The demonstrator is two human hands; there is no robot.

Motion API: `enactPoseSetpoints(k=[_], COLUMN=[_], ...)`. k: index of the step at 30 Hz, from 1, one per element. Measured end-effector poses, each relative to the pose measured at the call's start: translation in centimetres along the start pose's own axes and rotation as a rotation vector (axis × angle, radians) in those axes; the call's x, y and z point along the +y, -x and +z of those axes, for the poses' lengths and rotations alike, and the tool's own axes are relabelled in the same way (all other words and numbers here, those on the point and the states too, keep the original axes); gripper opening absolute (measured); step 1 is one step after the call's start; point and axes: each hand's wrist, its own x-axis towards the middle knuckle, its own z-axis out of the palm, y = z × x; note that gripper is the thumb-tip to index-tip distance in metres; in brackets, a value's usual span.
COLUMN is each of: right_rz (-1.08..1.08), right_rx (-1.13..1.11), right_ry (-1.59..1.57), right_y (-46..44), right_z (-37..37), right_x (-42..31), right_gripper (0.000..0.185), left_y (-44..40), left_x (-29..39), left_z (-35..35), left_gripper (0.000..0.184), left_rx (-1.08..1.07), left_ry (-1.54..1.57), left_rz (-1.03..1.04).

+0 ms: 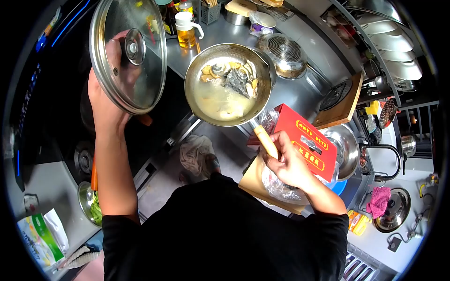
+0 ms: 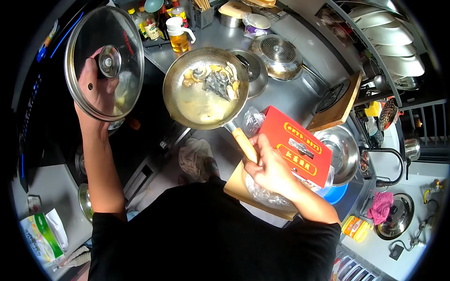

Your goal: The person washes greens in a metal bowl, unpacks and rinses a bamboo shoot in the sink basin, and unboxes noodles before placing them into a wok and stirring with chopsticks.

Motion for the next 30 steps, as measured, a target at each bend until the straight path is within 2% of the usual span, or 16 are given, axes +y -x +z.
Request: enactPoseSetpoints(k=[2,5,6,7,10,11,13,14,15,18,19,21,26,28,29,30], right_rz=[-0.027,0.021,0.037,0.053,0.051,0.017,-0.052,-0.014,0.023,0.074,0.077,0.070,0.070,0.057,0.116,0.083], right_rx=[-0.014,-0.101,-0.129,-0.157,-0.156,-0.132,-0.087,-0.099,-0.111,-0.148,-0.163,-0.215,-0.349,-0.385,-0.398,-0.409], right_ry=[-0.103,-0.346,-0.403,-0.462,-0.371,-0.314,-0.203,-0.192,-0.181,-0.058,0.000,-0.032,-0.005,0.101,0.052,0.042], right_y=[0.0,0.1,0.0,0.0,0.1,0.1,0.1,0.2,0.4,1.3,1.4,1.8,2.8,3.5,3.9,4.1], right_z=[0.0,-0.2,-0.2,-0.2,0.0,0.0,0.1,0.0,-0.3,-1.2,-1.4,-1.4,-0.3,1.2,1.9,3.1], right_x=[0.5,0.4,0.5,0.7,1.2,1.4,1.7,1.3,0.4,-2.4,-2.9,-2.6,-4.3,-6.8,-6.0,-6.2], right_gripper=[0.036,0.034,0.034,0.034,0.034,0.034,0.035,0.034,0.035,0.036,0.036,0.037,0.038,0.039,0.040,0.040], left_y=[-0.2,-0.1,-0.2,-0.2,0.3,0.5,0.8,0.5,1.1,2.4,2.7,5.0,10.2,12.2,13.3,14.4], left_x=[-0.2,-0.1,-0.4,-0.5,-0.7,-0.6,-0.9,-1.2,-0.8,-0.5,-0.5,0.8,1.2,2.2,2.9,3.6], left_z=[-0.7,-0.2,-0.7,-0.8,-0.7,-0.2,0.9,-0.2,0.7,1.3,1.3,1.5,-1.8,-4.3,-5.8,-7.2], left_gripper=[0.042,0.043,0.041,0.037,0.031,0.030,0.030,0.030,0.026,0.024,0.024,0.030,0.039,0.039,0.038,0.038], left_rx=[-0.086,-0.058,-0.148,-0.169,-0.274,-0.220,-0.266,-0.391,-0.423,-0.577,-0.595,-0.638,-0.643,-0.614,-0.585,-0.570], left_ry=[0.025,-0.096,-0.001,-0.052,-0.095,-0.249,-0.122,-0.191,-0.137,-0.564,-0.779,-0.970,-0.977,-1.004,-1.037,-1.058], left_rz=[-0.006,-0.014,-0.030,-0.001,0.015,0.024,-0.002,-0.037,-0.046,0.190,0.331,0.293,0.326,0.314,0.297,0.304])
